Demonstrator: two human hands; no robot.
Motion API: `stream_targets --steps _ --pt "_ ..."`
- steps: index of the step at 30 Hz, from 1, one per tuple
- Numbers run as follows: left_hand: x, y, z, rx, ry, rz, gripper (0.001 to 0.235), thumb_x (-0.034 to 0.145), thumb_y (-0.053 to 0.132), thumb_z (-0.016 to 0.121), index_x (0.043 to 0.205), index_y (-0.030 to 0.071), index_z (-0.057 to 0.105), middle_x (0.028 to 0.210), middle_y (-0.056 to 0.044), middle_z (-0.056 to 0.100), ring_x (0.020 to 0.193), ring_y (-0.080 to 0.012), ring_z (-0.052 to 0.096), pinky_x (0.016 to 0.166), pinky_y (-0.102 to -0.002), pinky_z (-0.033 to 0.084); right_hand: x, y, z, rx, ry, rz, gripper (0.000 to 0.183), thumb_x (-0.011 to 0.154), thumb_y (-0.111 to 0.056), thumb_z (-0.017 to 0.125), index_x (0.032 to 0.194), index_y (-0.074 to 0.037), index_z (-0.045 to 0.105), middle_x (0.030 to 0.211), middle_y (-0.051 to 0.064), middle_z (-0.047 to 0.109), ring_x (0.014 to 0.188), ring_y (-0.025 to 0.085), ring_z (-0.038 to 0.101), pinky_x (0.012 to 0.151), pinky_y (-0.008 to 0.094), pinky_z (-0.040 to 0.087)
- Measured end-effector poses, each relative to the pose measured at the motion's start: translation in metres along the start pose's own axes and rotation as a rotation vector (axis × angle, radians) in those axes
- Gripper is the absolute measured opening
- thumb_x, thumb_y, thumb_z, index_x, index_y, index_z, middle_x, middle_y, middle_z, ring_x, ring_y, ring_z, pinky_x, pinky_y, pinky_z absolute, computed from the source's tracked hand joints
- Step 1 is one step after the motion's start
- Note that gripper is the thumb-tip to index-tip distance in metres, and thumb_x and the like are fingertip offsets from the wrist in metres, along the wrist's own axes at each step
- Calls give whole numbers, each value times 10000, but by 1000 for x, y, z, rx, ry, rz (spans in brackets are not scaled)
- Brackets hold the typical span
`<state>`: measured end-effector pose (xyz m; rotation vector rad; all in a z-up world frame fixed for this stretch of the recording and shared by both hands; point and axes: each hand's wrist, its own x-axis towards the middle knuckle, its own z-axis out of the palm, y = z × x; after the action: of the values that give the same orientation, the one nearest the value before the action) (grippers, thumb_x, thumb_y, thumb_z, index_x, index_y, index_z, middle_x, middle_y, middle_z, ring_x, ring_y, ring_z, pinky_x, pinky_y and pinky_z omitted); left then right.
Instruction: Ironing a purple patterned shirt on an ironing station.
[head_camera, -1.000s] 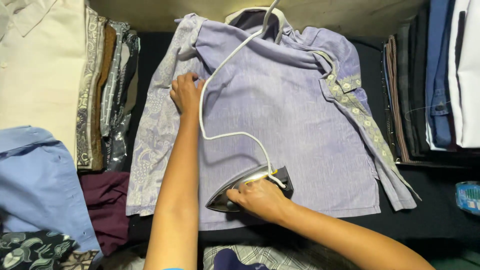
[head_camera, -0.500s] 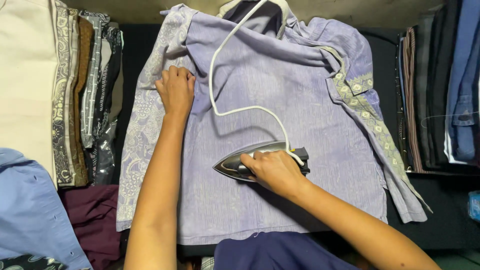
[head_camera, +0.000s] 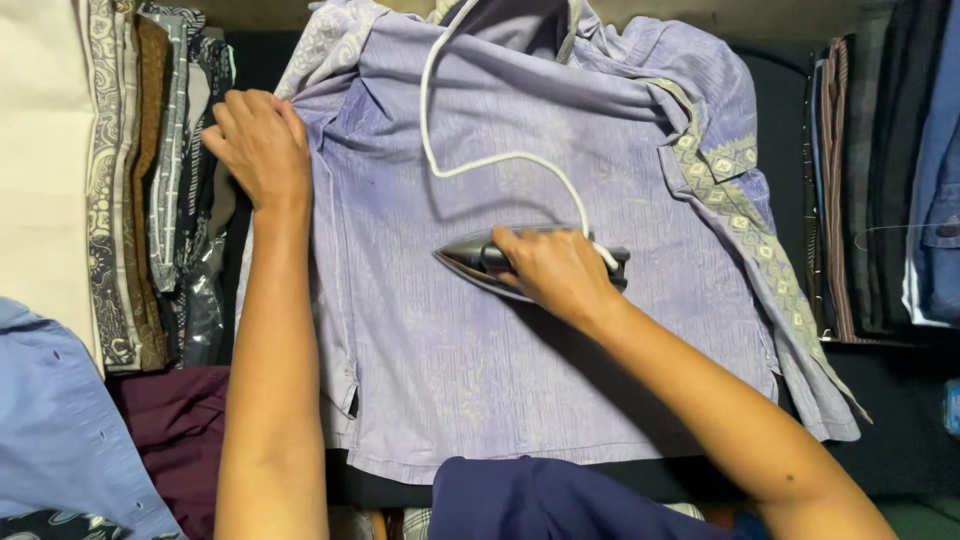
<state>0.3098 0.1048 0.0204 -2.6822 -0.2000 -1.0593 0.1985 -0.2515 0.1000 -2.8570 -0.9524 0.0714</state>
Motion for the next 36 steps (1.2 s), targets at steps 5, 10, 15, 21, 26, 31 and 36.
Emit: stream_targets --steps 5,10,15,21,26,31,36 --pt "-3 -13 -7 -69 -32 -13 134 952 202 752 930 138 636 897 -51 548 821 -210 469 787 -356 354 61 33 10 -25 137 72 415 809 -374 842 1005 -109 591 723 60 723 595 300 699 523 427 535" --pt "-10 -14 -2 -113 -84 -43 111 978 197 741 941 136 656 886 -37 551 811 -197 459 776 -356 354 98 43 8 30 176 202 374 802 -361 857 947 -93 640 727 108 729 668 359 701 655 458 539" --pt "-14 -13 0 -165 -114 -69 126 988 207 744 958 137 643 929 -56 565 846 -226 488 802 -385 371 64 15 0 105 -49 -27 418 760 -333 873 975 -95 606 723 86 727 642 327 706 597 454 556" --pt "-13 -7 -32 -295 -152 -130 145 1005 191 739 973 121 616 990 -62 536 867 -237 480 802 -387 375 -31 -66 0 115 -184 -473 116 879 -81 614 993 -101 625 599 42 664 445 213 633 392 375 522" --pt "-54 -3 -135 -433 -277 -262 170 1059 209 654 1082 65 567 1043 -88 576 930 -262 529 858 -420 402 -26 -67 9 148 -105 -435 35 899 -120 620 924 -109 599 630 45 639 434 215 606 386 381 504" --pt "-159 2 -223 -449 -472 -478 248 1109 326 569 1097 78 560 976 -131 591 957 -382 609 849 -508 467 52 -30 36 52 -58 -286 297 869 -221 660 1163 -193 629 736 70 733 671 302 750 621 482 600" --pt "-261 14 -280 -248 -744 -528 311 1022 383 596 1080 78 608 1000 -62 613 906 -245 592 817 -409 468 129 -11 27 24 155 -4 391 809 -365 848 972 -117 593 720 91 725 665 364 714 588 481 538"
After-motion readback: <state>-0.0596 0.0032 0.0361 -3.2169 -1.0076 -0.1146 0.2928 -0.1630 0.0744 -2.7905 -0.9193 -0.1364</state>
